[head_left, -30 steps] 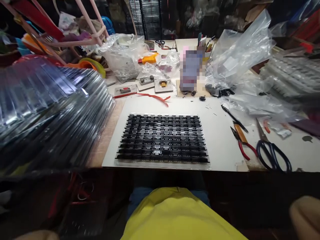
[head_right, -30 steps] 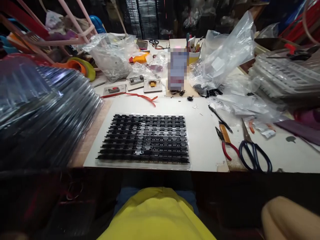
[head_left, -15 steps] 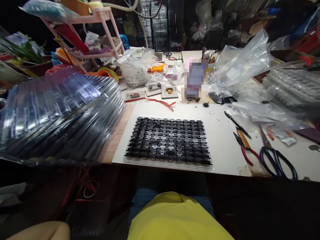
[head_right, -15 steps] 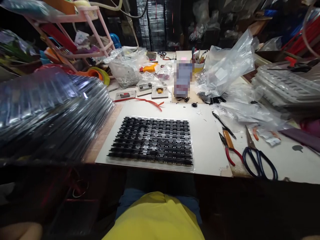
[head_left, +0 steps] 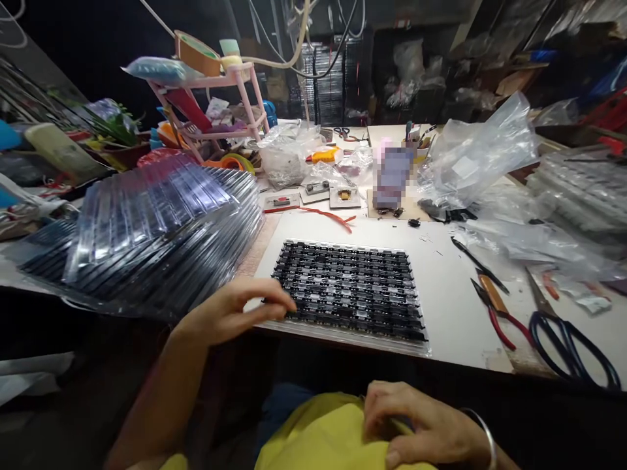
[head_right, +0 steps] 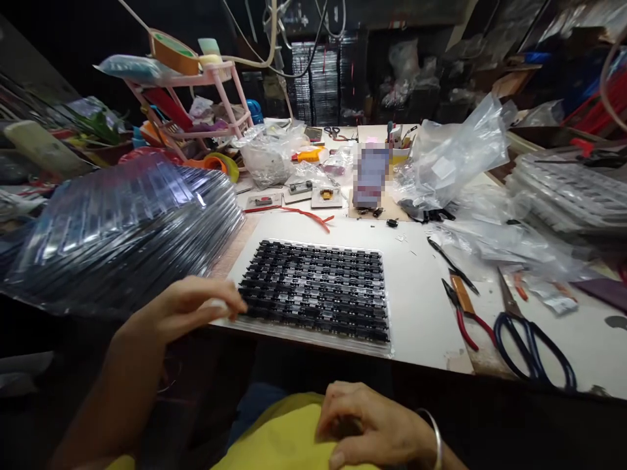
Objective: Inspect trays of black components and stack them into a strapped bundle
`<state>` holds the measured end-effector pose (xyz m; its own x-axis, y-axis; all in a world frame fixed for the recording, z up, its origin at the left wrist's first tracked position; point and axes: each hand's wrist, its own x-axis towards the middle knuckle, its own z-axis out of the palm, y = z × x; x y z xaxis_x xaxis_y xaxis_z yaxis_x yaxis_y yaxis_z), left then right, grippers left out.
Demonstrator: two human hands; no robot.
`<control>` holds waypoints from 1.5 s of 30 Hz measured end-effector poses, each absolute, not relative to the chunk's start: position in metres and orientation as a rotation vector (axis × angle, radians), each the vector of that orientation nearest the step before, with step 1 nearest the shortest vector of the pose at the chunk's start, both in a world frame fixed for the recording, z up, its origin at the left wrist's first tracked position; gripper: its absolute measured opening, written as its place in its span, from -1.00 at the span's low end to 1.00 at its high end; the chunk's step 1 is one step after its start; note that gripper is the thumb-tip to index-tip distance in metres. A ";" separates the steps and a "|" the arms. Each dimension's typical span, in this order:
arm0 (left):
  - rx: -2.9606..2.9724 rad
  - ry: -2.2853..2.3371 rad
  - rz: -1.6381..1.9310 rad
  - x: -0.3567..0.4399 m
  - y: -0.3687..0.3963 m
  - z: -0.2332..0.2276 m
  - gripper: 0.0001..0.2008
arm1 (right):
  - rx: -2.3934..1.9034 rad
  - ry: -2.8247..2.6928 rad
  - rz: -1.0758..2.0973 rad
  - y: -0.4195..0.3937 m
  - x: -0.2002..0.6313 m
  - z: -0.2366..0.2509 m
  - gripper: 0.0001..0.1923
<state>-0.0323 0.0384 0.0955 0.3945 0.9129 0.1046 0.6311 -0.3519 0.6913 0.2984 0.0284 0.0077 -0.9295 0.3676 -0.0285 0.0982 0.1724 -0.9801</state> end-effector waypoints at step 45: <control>2.576 1.756 0.311 -0.010 0.121 0.010 -0.51 | -0.805 -2.980 0.040 0.200 0.150 0.030 -0.82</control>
